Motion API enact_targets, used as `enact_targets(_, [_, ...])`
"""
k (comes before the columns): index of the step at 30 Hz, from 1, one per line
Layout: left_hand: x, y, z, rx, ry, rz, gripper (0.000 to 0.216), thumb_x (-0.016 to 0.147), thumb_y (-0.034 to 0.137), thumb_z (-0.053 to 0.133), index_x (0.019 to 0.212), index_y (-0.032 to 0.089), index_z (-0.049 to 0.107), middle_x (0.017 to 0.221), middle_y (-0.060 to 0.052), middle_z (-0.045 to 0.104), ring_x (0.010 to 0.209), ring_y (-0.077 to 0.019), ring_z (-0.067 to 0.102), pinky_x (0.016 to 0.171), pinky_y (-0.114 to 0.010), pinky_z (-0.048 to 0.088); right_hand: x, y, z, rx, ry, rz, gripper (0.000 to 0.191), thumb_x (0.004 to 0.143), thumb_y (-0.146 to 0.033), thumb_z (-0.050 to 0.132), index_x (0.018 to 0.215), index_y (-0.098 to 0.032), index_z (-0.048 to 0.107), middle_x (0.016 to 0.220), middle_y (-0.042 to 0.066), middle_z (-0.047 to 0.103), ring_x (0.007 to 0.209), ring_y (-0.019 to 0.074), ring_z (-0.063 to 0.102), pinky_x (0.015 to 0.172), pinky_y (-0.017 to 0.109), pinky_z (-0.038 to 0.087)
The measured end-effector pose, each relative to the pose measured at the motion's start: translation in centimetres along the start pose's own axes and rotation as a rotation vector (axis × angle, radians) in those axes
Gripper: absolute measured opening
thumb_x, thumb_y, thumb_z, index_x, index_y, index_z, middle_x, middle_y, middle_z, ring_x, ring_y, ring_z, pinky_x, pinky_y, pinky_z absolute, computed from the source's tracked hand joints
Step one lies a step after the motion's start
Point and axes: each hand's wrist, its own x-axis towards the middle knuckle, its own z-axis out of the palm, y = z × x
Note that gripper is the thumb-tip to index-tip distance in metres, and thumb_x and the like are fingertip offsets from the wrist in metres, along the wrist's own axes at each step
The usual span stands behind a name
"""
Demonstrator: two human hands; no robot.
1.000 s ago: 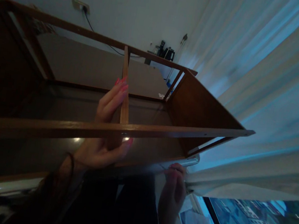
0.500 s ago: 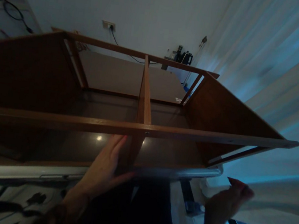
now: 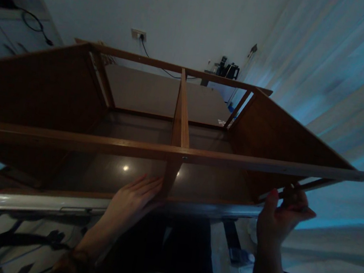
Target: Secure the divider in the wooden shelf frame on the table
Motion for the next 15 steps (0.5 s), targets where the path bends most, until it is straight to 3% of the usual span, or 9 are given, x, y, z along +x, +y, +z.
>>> enact_targets(3, [0.0, -0.1, -0.1, 0.021, -0.004, 0.003, 0.025, 0.083, 0.032, 0.062, 0.103, 0.018, 0.066, 0.115, -0.01, 0.068, 0.103, -0.0279, 0.066, 0.086, -0.043, 0.057, 0.0, 0.3, 0.1, 0.003, 0.005, 0.039, 0.05, 0.081, -0.038, 0.062, 0.113, -0.016, 0.031, 0.12, 0.015, 0.044, 0.113, 0.0232, 0.05, 0.094, 0.044, 0.042])
enact_targets(7, [0.0, -0.1, -0.1, 0.027, -0.001, 0.01, 0.024, 0.085, 0.033, 0.059, 0.103, 0.019, 0.066, 0.113, -0.009, 0.069, 0.101, -0.0262, 0.067, 0.083, -0.04, 0.058, 0.1, 0.2, 0.0, -0.09, 0.02, 0.032, 0.036, 0.085, -0.039, 0.055, 0.106, -0.016, 0.035, 0.104, 0.011, 0.048, 0.1, 0.0227, 0.053, 0.089, 0.044, 0.043])
enact_targets(15, [0.1, -0.7, 0.1, 0.006, -0.039, 0.015, 0.028, 0.086, 0.035, 0.058, 0.107, 0.018, 0.064, 0.116, -0.01, 0.067, 0.106, -0.0254, 0.064, 0.086, -0.039, 0.057, 0.3, 1.2, -0.3, -0.162, -0.005, 0.0, 0.027, 0.088, -0.039, 0.048, 0.092, -0.022, 0.027, 0.091, 0.004, 0.039, 0.089, 0.0198, 0.048, 0.082, 0.042, 0.043])
